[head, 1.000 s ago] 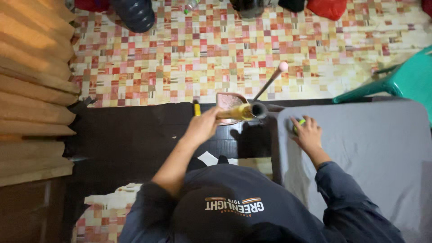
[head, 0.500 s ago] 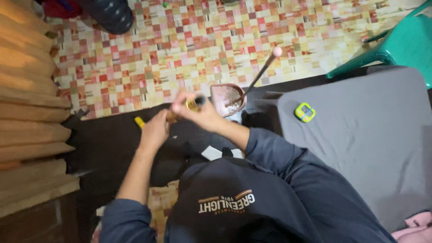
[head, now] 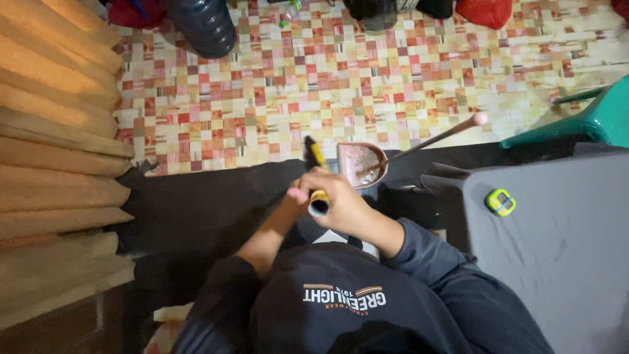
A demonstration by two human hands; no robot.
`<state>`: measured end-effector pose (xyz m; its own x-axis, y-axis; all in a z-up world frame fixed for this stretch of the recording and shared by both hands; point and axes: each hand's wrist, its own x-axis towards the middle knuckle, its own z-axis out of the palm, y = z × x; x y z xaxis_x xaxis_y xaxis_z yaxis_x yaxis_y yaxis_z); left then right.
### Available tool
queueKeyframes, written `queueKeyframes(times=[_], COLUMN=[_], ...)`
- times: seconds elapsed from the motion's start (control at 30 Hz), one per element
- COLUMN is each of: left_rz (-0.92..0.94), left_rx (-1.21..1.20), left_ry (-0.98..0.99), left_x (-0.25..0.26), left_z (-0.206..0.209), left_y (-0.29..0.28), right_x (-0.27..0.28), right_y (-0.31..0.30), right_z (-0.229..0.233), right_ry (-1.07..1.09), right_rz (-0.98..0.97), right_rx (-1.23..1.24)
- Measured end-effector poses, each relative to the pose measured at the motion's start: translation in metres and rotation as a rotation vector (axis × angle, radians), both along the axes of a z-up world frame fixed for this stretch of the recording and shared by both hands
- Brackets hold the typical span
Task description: The person sweeps a dark mat on a patterned floor using a yellow broom and a pink dustpan. They repeatedly sweep debris into the dustpan and occasionally adjust the broom handle.
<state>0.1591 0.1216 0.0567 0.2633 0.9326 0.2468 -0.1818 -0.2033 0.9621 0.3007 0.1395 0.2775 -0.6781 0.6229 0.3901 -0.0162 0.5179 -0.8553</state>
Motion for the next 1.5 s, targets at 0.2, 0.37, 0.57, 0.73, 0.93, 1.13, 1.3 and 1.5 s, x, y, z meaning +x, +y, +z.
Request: queueKeyframes(times=[0.2, 0.37, 0.57, 0.73, 0.93, 1.13, 1.3, 1.5], left_rz=[-0.056, 0.313, 0.339, 0.436, 0.458, 0.263, 0.113, 0.081], left_rx=[0.266, 0.638, 0.355, -0.005, -0.257, 0.011, 0.114, 0.168], left_ry=[-0.225, 0.890, 1.056, 1.291, 1.263, 1.063, 1.000, 1.008], left_x=[-0.029, -0.072, -0.137, -0.201, -0.188, -0.085, 0.021, 0.103], left_z=[0.019, 0.047, 0.057, -0.021, -0.083, -0.018, 0.007, 0.021], left_y=[0.015, 0.012, -0.012, -0.039, -0.030, 0.049, 0.110, 0.146], right_x=[-0.044, -0.037, -0.040, -0.093, -0.094, 0.007, 0.089, 0.142], right_y=[0.002, 0.003, 0.021, 0.028, 0.030, 0.098, 0.122, 0.135], right_z=[0.025, 0.062, 0.008, -0.138, -0.192, -0.095, -0.031, 0.004], right_ry=[-0.102, 0.194, 0.377, -0.032, 0.099, -0.084, -0.160, -0.128], right_rz=[0.010, 0.098, 0.174, -0.026, 0.143, -0.031, -0.139, -0.106], right_rx=[0.159, -0.021, -0.294, -0.283, -0.360, -0.272, -0.214, -0.100])
